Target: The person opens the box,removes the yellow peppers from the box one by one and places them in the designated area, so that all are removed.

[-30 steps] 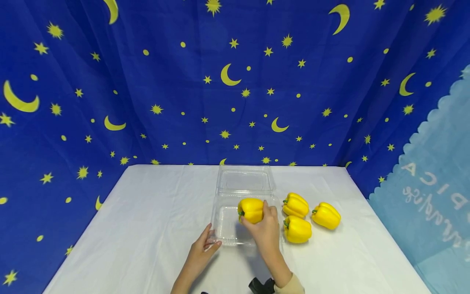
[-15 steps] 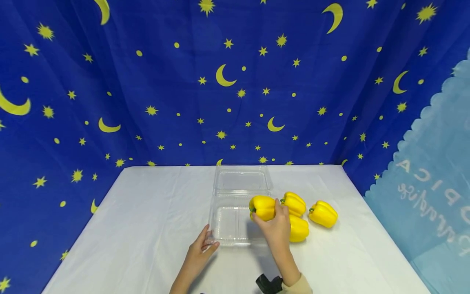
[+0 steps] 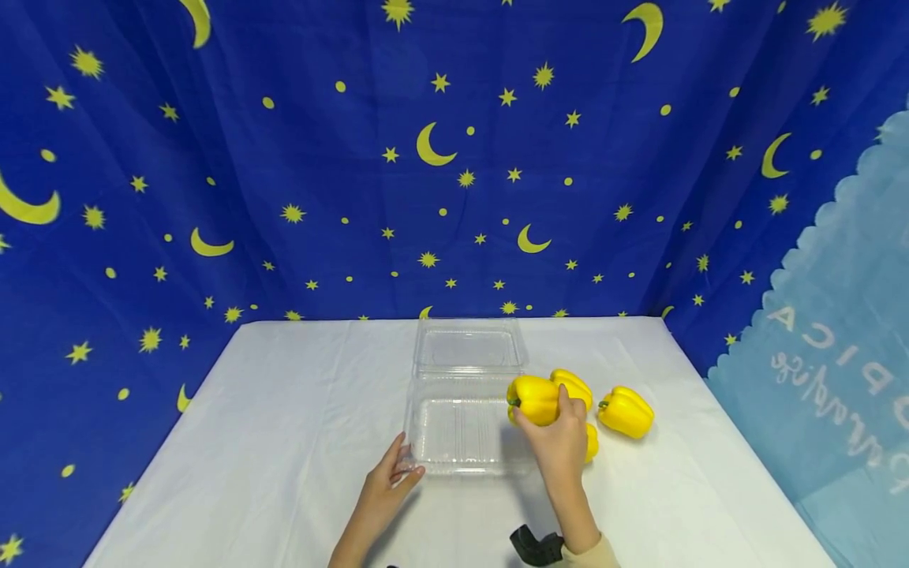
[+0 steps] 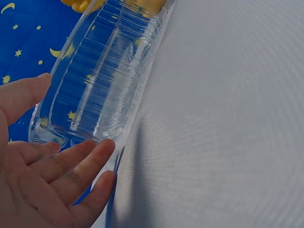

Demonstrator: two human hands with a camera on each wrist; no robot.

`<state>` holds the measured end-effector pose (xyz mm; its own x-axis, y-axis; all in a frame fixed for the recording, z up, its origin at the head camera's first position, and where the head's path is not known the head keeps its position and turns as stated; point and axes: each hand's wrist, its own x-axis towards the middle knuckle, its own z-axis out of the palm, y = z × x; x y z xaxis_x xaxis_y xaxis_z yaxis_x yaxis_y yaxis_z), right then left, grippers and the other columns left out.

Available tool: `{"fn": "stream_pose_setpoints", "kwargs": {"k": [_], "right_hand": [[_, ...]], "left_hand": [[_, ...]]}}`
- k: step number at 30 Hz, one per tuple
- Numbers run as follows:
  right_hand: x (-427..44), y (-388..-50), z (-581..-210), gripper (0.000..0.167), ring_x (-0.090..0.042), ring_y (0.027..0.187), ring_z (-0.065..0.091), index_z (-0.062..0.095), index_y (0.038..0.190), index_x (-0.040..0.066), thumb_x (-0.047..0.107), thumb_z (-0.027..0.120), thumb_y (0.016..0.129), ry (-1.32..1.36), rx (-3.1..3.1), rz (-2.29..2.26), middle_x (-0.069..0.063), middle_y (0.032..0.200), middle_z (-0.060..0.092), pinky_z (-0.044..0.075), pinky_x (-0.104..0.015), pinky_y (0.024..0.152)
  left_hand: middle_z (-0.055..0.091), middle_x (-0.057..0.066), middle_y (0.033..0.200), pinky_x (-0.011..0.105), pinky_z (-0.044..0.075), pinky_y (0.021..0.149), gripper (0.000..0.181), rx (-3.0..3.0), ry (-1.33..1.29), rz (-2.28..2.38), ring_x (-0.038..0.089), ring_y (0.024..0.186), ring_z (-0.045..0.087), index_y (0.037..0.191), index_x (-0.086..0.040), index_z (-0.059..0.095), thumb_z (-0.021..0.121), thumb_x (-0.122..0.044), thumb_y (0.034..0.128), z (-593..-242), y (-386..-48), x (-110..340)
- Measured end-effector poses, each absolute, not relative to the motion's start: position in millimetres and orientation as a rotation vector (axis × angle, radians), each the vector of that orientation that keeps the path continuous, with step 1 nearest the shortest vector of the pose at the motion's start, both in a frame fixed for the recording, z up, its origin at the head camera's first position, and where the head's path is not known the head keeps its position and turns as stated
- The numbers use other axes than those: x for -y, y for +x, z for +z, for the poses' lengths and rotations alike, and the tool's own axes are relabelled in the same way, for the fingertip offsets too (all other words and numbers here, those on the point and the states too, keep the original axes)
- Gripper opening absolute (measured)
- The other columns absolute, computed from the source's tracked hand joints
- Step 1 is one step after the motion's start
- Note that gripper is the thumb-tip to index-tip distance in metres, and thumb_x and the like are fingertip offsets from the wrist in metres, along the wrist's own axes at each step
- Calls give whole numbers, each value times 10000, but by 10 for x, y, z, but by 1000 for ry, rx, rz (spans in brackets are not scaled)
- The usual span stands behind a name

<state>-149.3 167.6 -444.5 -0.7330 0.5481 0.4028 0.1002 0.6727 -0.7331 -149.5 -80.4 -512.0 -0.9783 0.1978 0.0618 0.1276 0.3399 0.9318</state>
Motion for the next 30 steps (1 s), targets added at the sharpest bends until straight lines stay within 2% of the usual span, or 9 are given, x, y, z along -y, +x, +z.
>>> {"fn": "stream_pose_setpoints", "kwargs": {"k": [7,14,21,30], "right_hand": [[-1763,-1475,-4438,818,-415,918,585,515,1279,-134,251,852,642,-513,2244,941,-275,1014,551,524,-540,835],[-1862,-1441,-4404,793,-440,912,577,513,1268,-152,221,846,652,-522,2209,946,-281,979,533,508,-562,855],[-1976,-1389,-4393,822,-460,992,551,480,1296,-157,204,848,656,-540,2207,970,-330,1081,524,469,-571,932],[-2128,-1341,-4378,812,-438,980,519,453,1315,-164,167,837,681,-582,2203,980,-353,1117,509,456,-574,931]], "left_hand": [[524,295,1334,409,509,960,707,-2522,308,1745,351,1112,615,1440,68,319,650,-241,896,-5138,-1500,797],[525,290,1335,392,514,959,709,-2517,306,1747,345,1108,616,1443,65,315,650,-240,897,-5144,-1506,799],[530,293,1327,403,513,955,691,-2523,298,1741,350,1105,618,1438,72,320,647,-213,900,-5131,-1497,799],[533,279,1333,394,513,961,698,-2509,291,1756,330,1102,621,1444,54,322,649,-235,899,-5143,-1501,804]]}}
